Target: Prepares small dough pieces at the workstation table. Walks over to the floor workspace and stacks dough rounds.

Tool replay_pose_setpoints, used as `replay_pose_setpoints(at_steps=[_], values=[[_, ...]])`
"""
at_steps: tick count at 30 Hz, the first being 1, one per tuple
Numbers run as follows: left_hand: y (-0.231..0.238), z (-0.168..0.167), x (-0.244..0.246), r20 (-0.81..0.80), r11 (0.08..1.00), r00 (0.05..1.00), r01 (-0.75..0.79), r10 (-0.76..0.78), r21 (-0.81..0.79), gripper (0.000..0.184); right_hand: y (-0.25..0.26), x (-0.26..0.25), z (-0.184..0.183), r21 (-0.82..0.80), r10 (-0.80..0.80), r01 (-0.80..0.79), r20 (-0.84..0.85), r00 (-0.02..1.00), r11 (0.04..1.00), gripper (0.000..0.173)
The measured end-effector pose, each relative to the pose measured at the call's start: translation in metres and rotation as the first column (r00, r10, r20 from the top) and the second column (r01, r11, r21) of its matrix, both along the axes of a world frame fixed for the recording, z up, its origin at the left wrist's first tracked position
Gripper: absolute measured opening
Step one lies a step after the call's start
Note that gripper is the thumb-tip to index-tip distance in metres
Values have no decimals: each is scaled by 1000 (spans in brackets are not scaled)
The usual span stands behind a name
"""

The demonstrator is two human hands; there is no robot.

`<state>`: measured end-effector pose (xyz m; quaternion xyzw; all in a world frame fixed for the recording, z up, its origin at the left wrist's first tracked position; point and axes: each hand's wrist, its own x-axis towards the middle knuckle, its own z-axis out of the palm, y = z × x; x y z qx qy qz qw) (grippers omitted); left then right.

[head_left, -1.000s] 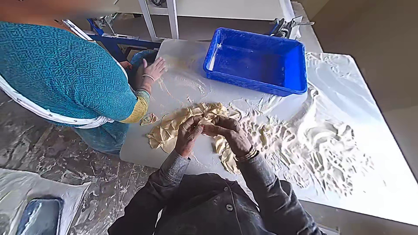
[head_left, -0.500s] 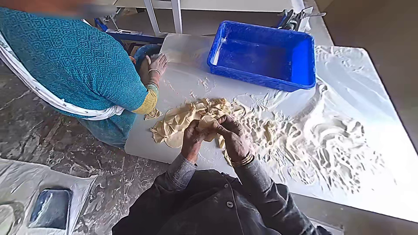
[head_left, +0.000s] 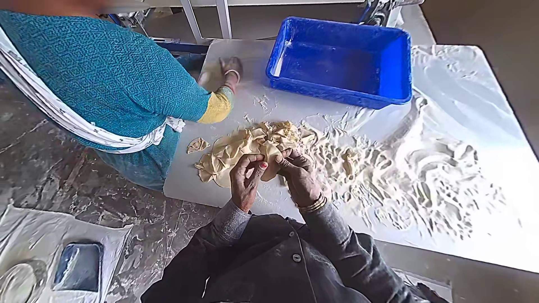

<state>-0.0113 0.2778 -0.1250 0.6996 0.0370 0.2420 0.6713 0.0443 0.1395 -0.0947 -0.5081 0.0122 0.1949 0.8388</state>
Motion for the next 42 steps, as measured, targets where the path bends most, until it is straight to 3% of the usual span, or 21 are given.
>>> replay_pose_setpoints(at_steps=[7, 14, 16, 18, 20, 21, 25, 27, 28, 30, 33, 35, 36, 38, 40, 41, 42], values=[[-7, 7, 3, -41, 995, 998, -42, 39, -89, 15, 2, -1, -6, -11, 40, -39, 95, 995, 999, 8], [-9, 8, 11, -212, 942, 976, -114, 48, -314, 20, 1, 5, -13, -42, 128, -123, 174, 976, 992, 6], [-1, 7, 17, -287, 924, 943, -254, 171, -284, 21, -3, 13, -17, -138, 198, -168, 242, 950, 976, 3], [21, 4, 21, -313, 902, 899, -379, 306, -205, 33, -18, 33, -23, -359, 222, -103, 310, 924, 928, 17], [52, -1, 17, -340, 911, 872, -403, 353, -85, 61, -41, 63, -31, -648, 213, 48, 319, 924, 760, 24], [64, -3, 16, -351, 904, 854, -425, 384, -46, 66, -53, 81, -37, -759, 199, 99, 290, 936, 643, 27], [75, -11, 4, -424, 894, 809, -447, 407, 5, 63, -84, 142, -69, -983, 163, 30, 60, 985, 181, 52], [65, -17, 1, -442, 911, 822, -411, 359, -25, 60, -88, 166, -89, -995, 217, -47, -26, 976, 92, 47], [57, -20, 1, -442, 918, 831, -395, 337, -43, 57, -89, 175, -97, -991, 257, -95, -68, 964, 96, 39], [41, -20, 2, -437, 926, 847, -370, 304, -73, 51, -89, 181, -91, -967, 308, -161, -95, 947, 197, 33], [20, -16, 8, -423, 951, 881, -285, 211, -119, 48, -88, 164, -56, -807, 254, -85, 82, 964, 584, 26], [7, -14, 15, -399, 973, 910, -185, 116, -140, 51, -80, 140, -29, -546, 167, -61, 146, 975, 836, 13], [0, -10, 19, -387, 980, 920, -125, 57, -154, 53, -75, 127, -16, -426, 166, -87, 151, 974, 901, 8], [-15, -2, 30, -366, 986, 928, 12, -73, -167, 66, -69, 105, 3, -283, 230, -171, 190, 954, 944, 9], [-31, 10, 43, -326, 969, 925, 127, -194, -213, 78, -63, 90, 9, -250, 314, -256, 230, 921, 934, 13], [-39, 17, 47, -288, 956, 932, 148, -221, -254, 71, -61, 84, 11, -246, 352, -294, 244, 904, 924, 13], [-46, 22, 51, -248, 939, 945, 127, -212, -319, 50, -61, 80, 13, -246, 367, -308, 252, 895, 919, 11]])
